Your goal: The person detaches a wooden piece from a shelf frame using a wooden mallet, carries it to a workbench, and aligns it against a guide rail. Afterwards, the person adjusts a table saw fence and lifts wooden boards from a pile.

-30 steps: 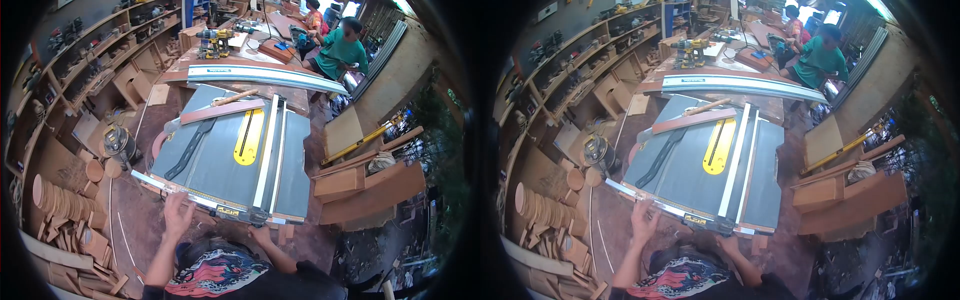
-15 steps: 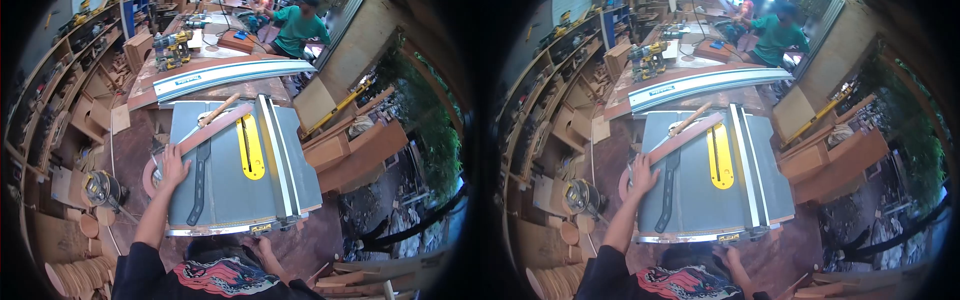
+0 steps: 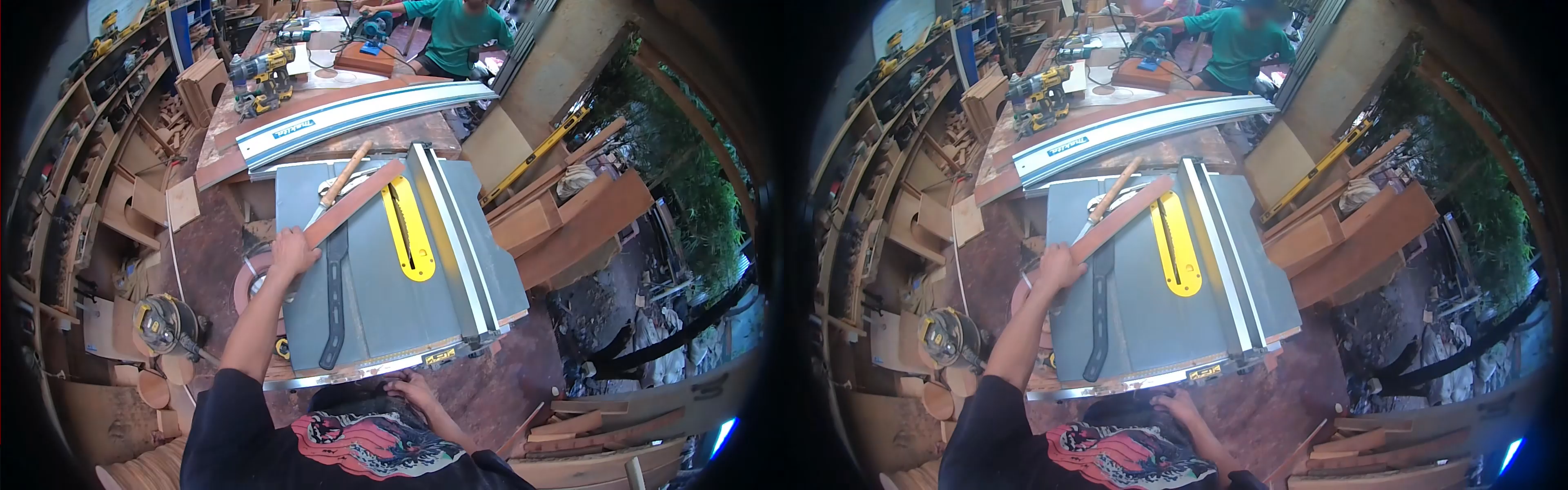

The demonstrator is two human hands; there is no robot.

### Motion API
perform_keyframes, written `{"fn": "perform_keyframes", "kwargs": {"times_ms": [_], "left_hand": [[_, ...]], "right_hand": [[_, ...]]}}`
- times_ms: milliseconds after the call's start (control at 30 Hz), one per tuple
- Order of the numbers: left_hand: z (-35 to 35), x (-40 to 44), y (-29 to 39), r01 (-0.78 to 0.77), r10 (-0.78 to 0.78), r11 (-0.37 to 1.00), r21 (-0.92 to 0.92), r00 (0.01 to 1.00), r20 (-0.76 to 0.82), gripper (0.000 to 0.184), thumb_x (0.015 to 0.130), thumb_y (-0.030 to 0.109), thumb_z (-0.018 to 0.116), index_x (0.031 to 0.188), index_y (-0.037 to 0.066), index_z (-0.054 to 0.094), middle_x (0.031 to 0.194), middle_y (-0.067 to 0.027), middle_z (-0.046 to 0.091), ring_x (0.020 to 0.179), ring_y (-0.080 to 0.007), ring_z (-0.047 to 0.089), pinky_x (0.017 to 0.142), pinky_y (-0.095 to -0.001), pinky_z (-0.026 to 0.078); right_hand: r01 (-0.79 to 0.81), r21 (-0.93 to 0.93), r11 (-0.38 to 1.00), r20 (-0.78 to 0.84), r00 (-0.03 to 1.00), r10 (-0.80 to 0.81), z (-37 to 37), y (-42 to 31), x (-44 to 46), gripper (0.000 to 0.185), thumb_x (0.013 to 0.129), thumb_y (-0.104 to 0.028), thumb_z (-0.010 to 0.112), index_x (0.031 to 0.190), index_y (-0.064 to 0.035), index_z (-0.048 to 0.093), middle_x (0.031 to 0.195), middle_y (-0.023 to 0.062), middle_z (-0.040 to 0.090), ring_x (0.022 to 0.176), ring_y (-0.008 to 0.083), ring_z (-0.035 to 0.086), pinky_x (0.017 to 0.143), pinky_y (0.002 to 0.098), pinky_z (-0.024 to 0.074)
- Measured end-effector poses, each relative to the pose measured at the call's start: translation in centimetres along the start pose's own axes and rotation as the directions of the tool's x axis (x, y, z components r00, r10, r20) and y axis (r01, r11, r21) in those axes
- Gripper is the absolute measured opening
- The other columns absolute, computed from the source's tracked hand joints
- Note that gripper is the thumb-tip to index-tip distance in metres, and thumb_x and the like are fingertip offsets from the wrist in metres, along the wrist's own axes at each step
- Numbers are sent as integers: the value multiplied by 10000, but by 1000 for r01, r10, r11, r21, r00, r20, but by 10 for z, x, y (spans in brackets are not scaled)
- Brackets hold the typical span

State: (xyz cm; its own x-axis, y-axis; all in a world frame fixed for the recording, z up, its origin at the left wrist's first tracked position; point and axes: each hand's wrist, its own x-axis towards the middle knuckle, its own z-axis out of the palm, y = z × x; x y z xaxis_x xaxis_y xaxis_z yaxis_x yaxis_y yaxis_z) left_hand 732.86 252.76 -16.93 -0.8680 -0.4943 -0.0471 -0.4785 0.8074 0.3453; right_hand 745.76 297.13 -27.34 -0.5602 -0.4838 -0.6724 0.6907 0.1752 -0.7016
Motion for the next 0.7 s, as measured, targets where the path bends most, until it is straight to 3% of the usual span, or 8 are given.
{"fn": "perform_keyframes", "kwargs": {"times_ms": [67, 167, 267, 367, 433, 533, 633, 700], "left_hand": [[-9, 6, 3, 85, -79, 995, -56, 991, 107, 764, 735, 447, 863, 1257, -39, 590, 1241, -258, 640, 1195, -416, 616, 997, -497, 512], [-24, 9, 7, 102, -79, 990, -101, 975, 208, 809, 708, 487, 889, 1250, -47, 613, 1269, -268, 660, 1203, -403, 639, 994, -483, 526], [-25, 14, 7, 183, -141, 968, -169, 961, 236, 752, 698, 491, 898, 1186, -41, 683, 1208, -257, 704, 1148, -368, 682, 960, -465, 543], [-30, 14, 13, 215, -110, 944, -250, 920, 376, 665, 694, 493, 896, 1092, -21, 751, 1122, -260, 734, 1070, -346, 720, 926, -446, 560], [-14, 4, 14, 112, -79, 967, -229, 986, 149, 639, 678, 482, 898, 1033, -33, 766, 1012, -244, 757, 968, -336, 747, 861, -427, 573], [-34, -29, 9, 172, -132, 913, -370, 983, 129, 631, 673, 460, 894, 1032, -41, 759, 979, -231, 762, 914, -354, 752, 825, -429, 573], [-75, -97, -10, 115, -125, 833, -541, 992, 20, 604, 676, 445, 893, 1012, -38, 757, 957, -227, 761, 882, -348, 753, 811, -422, 566], [-93, -149, -37, 85, -153, 816, -572, 986, -71, 560, 701, 364, 897, 1063, -31, 735, 904, -190, 763, 841, -280, 744, 793, -397, 566]], "right_hand": [[14, -10, 1000, 10, 1000, -14, -3, 2, 0, 468, 913, -7, 680, 1349, 70, 531, 1307, 185, 643, 1043, 241, 711, 866, 339, 610], [79, 28, 996, -5, 997, -79, -15, 8, -6, 518, 909, -10, 685, 1392, 50, 510, 1318, 184, 641, 1032, 235, 711, 841, 333, 612], [102, 42, 994, -55, 994, -99, -22, 11, -20, 569, 903, -8, 688, 1434, 32, 486, 1321, 183, 643, 1005, 237, 717, 815, 330, 616], [100, 69, 993, -79, 992, -95, -30, 17, -32, 601, 897, 3, 685, 1458, 23, 468, 1309, 186, 649, 964, 241, 725, 788, 323, 619], [96, 71, 993, -94, 992, -89, -34, 26, -37, 603, 895, 16, 675, 1460, 24, 465, 1296, 191, 654, 933, 243, 729, 773, 316, 619], [79, 52, 995, -99, 992, -74, -45, 43, -42, 591, 899, 28, 652, 1459, 29, 465, 1282, 190, 661, 915, 240, 728, 751, 311, 618], [109, 1, 994, -45, 993, -109, -64, 55, -48, 567, 902, 38, 625, 1449, 30, 478, 1255, 188, 677, 902, 238, 728, 735, 305, 611], [80, -53, 995, -72, 994, -84, -80, 63, -53, 557, 902, 41, 616, 1443, 34, 485, 1231, 189, 687, 904, 242, 726, 735, 310, 607]]}}
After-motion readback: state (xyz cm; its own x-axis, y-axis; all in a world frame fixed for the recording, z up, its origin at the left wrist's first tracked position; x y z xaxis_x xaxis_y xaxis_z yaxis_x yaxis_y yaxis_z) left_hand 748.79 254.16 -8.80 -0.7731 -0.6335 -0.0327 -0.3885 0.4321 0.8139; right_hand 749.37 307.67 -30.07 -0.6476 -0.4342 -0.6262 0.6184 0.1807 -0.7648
